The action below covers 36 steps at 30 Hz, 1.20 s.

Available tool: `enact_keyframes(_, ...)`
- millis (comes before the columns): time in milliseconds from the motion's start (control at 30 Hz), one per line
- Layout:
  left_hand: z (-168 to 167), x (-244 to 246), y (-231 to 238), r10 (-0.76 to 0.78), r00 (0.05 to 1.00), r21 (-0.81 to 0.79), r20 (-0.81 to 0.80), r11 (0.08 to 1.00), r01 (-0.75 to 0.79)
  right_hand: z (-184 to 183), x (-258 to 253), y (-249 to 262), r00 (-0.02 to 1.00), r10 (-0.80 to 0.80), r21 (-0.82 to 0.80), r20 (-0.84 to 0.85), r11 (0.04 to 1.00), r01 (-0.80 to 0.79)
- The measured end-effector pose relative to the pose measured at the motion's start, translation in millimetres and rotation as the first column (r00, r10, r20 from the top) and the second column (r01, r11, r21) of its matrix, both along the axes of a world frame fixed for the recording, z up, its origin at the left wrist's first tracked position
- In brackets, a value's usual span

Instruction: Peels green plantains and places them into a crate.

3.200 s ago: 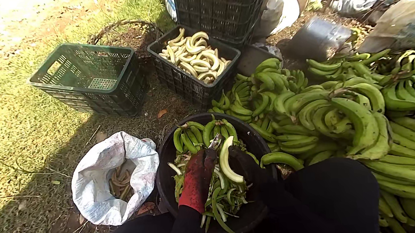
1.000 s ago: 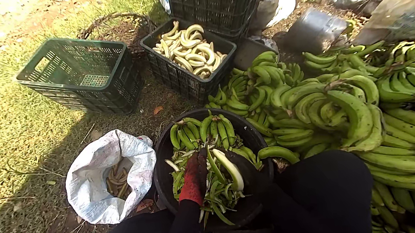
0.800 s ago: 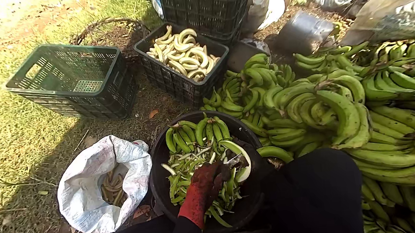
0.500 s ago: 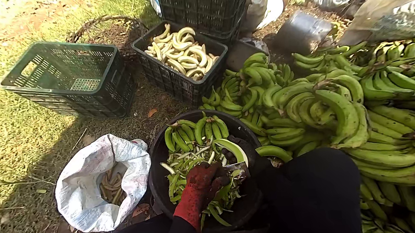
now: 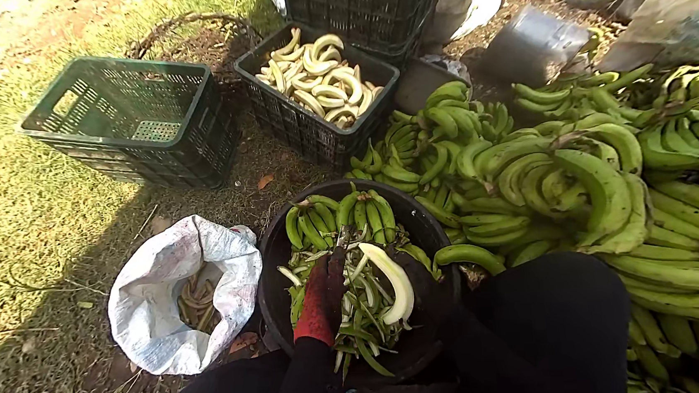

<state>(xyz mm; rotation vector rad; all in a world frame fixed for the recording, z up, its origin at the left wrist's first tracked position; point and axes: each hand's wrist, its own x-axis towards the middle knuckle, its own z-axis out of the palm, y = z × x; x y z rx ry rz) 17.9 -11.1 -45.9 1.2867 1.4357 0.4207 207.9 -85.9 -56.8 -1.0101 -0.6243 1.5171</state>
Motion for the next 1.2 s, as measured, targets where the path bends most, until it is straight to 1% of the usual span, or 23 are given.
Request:
enact_keyframes(33,2.1,-2.7,1.5,0.01,1.0,-0.016,-0.005,1.0,-0.01,1.0,5.0,1.4,0.999,-0.026,-0.015,0.036,1.0,0.027)
enact_keyframes(100,0.4,-11.3,3.6,-0.048,0.996,-0.02,-0.075,0.999,0.046,1.4,18.2,3.8,0.974,-0.086,-0.039,0.211,0.995,0.096)
enact_keyframes(133,-2.1,-15.9,2.6,-0.128,0.983,-0.022,-0.134,0.992,0.126,-1.0,26.3,5.4,0.944,-0.107,-0.059,0.313,0.99,0.132)
enact_keyframes(167,-4.0,-19.3,-0.5,-0.244,0.95,-0.045,-0.196,0.97,0.24,-3.6,35.7,7.6,0.907,-0.115,-0.079,0.405,0.984,0.16)
enact_keyframes(200,-6.2,-20.2,-5.7,-0.38,0.895,-0.095,-0.233,0.925,0.368,-4.0,45.3,10.2,0.87,-0.119,-0.082,0.478,0.98,0.179)
enact_keyframes(233,-8.7,-19.3,-13.6,-0.527,0.811,-0.169,-0.254,0.85,0.5,-5.1,55.4,12.4,0.844,-0.126,-0.054,0.521,0.982,0.181)
enact_keyframes(267,-13.1,-17.9,-24.7,-0.663,0.699,-0.244,-0.27,0.749,0.616,-11.8,65.3,13.8,0.821,-0.153,0.012,0.551,0.984,0.176)
enact_keyframes(300,-20.5,-16.1,-38.5,-0.764,0.575,-0.303,-0.292,0.644,0.702,-24.9,73.9,14.0,0.79,-0.195,0.057,0.581,0.978,0.199)
enact_keyframes(333,-29.5,-14.7,-53.5,-0.823,0.468,-0.342,-0.323,0.562,0.753,-28.0,79.7,13.6,0.783,-0.193,0.043,0.591,0.977,0.208)
enact_keyframes(367,-41.5,-14.1,-66.9,-0.848,0.391,-0.367,-0.358,0.513,0.776,-36.0,86.4,14.0,0.789,-0.181,0.021,0.587,0.978,0.208)
enact_keyframes(400,-52.3,-14.0,-76.2,-0.851,0.347,-0.39,-0.394,0.497,0.775,-47.8,92.1,13.9,0.801,-0.165,-0.002,0.576,0.979,0.203)
enact_keyframes(433,-57.7,-14.1,-78.9,-0.847,0.334,-0.42,-0.415,0.503,0.756,-50.1,92.0,12.0,0.814,-0.149,-0.038,0.561,0.978,0.205)
enact_keyframes(500,-58.5,-15.9,-64.7,-0.815,0.357,-0.467,-0.457,0.561,0.683,-48.3,87.9,9.2,0.812,-0.104,-0.167,0.574,0.956,0.24)
enact_keyframes(600,-75.8,-31.9,-35.1,-0.741,0.346,-0.458,-0.575,0.643,0.614,-11.5,74.9,1.2,0.844,0.021,-0.336,0.535,0.923,0.19)
enact_keyframes(733,-82.0,-43.2,-7.6,-0.594,0.46,-0.372,-0.66,0.79,0.487,-8.4,67.2,-1.2,0.855,0.087,-0.406,0.511,0.902,0.151)
enact_keyframes(800,-77.5,-48.5,3.5,-0.518,0.498,-0.312,-0.696,0.842,0.439,-3.2,58.4,-3.4,0.877,0.139,-0.457,0.459,0.884,0.1)
enact_keyframes(833,-73.9,-50.6,8.5,-0.493,0.503,-0.294,-0.71,0.857,0.424,-8.1,54.5,-5.3,0.885,0.173,-0.487,0.432,0.871,0.067)
enact_keyframes(933,-55.3,-50.4,15.1,-0.499,0.489,-0.296,-0.716,0.85,0.435,-29.7,40.0,-15.2,0.881,0.295,-0.575,0.369,0.818,-0.033)
enact_keyframes(1000,-36.9,-44.8,15.2,-0.557,0.464,-0.343,-0.689,0.814,0.469,-49.3,34.9,-16.4,0.846,0.377,-0.609,0.377,0.789,-0.081)
enact_keyframes(1033,-26.1,-42.0,12.4,-0.586,0.453,-0.358,-0.672,0.793,0.493,-52.7,34.5,-13.9,0.829,0.394,-0.614,0.397,0.785,-0.079)
enact_keyframes(1067,-15.0,-40.6,8.6,-0.602,0.455,-0.354,-0.657,0.778,0.519,-50.5,35.9,-7.1,0.813,0.39,-0.611,0.432,0.79,-0.055)
enact_keyframes(1133,5.9,-40.6,2.7,-0.602,0.492,-0.315,-0.629,0.776,0.546,-29.1,45.7,19.4,0.799,0.343,-0.572,0.493,0.82,0.001)
enact_keyframes(1200,23.5,-43.9,0.3,-0.59,0.543,-0.267,-0.598,0.785,0.559,4.4,61.5,58.9,0.791,0.225,-0.451,0.57,0.889,0.072)
